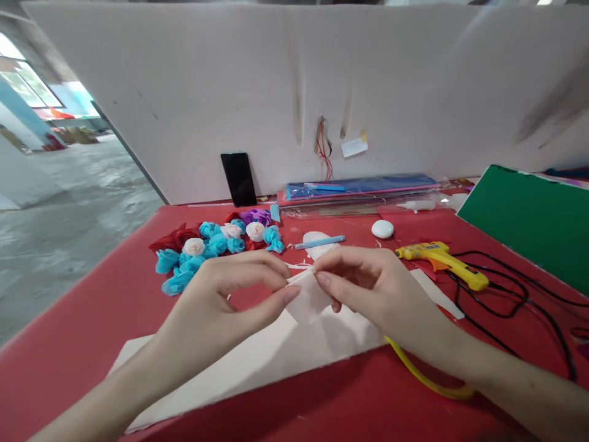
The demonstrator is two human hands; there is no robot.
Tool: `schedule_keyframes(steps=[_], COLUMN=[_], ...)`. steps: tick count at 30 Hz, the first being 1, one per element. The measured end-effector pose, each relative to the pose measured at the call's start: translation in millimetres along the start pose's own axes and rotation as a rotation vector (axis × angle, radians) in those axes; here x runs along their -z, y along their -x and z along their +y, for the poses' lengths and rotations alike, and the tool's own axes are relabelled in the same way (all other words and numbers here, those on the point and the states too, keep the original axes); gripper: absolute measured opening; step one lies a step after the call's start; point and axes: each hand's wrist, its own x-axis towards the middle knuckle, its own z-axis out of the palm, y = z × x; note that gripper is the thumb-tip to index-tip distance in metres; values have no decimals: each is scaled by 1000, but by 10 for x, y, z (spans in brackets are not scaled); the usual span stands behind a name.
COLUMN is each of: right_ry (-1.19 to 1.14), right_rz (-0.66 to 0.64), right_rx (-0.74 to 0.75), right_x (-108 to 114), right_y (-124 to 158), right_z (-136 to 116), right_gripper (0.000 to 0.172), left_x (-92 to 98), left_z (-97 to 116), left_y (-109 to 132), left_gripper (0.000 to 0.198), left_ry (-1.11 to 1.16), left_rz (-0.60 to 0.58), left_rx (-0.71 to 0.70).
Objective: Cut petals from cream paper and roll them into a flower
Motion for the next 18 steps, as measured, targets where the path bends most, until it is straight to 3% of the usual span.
schedule_keyframes(steps=[18], right_ry=[166], right_rz=[42], right_rx=[86], right_x=[-29], right_y=[57], right_z=[-38], right_gripper=[12], left_x=[1], left_z=[-12], left_y=[1], left_gripper=[16], left_ry=[-83], left_rz=[66], left_rx=[29])
